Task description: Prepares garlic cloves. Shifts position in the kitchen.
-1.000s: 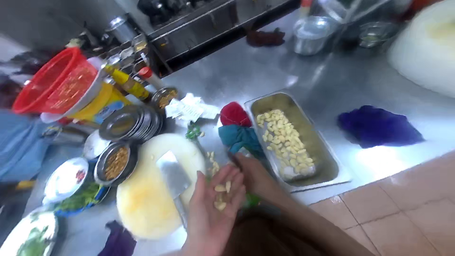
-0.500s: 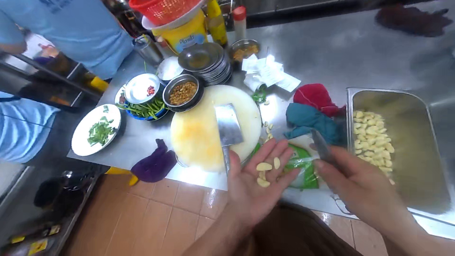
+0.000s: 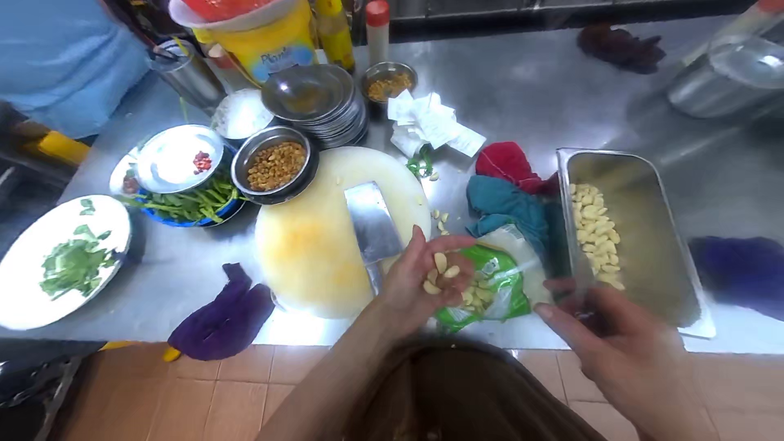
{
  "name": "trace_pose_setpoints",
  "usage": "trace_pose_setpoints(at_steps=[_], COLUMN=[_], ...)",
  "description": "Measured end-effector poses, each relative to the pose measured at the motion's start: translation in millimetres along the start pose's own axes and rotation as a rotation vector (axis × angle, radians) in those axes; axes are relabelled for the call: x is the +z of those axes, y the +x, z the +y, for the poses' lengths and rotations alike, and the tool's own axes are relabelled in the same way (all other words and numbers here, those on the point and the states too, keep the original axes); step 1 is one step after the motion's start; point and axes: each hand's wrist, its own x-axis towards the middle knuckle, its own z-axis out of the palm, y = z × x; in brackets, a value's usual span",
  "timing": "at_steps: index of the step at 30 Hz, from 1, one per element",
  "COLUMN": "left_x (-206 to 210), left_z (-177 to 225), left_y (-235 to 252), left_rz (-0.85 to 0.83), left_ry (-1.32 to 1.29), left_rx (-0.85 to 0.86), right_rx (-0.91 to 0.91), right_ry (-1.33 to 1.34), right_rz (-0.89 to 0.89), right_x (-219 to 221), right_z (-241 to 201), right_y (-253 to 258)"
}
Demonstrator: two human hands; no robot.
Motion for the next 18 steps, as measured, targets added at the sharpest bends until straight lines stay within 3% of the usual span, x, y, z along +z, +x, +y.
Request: trace_pose_setpoints(at_steps=[2,5,8,13,16,18], left_x=[9.1,22.0,26.0,6.9,-4.1,-7.6], left_z=[-5.1,-9.7,-11.3,-16.2,-18.0,-16.1], left_y=[-1.0,-2.8,1.9,15.0,18.6,16.7], left_rz=[-0.033,0.038,0.171,0.339,0.336,0.303], left_ry=[-0.103,-0.170,-0.147,-0.164,-0.177,-0.143], left_rx=[-0.047,-0.159,-0.277,-0.408,-0.435,-0.414], right_rx=[-0.125,-0.178,-0.114,-0.101,-0.007,0.079], right_ry=[-0.036,-0.209,-0.367,-0.363,-0.355,-0.211], right_rz=[0.070,-0.002,-0.109,-0.133,-0.157,-0.152], right_x=[17.0,43.0,64.4,97.7,106.0,105.6], right_z=[-23.7,-35.7,-26.2,1.1,5.2,4.9], right_y=[6.9,23.1,33.5,31.5,34.5,35.8])
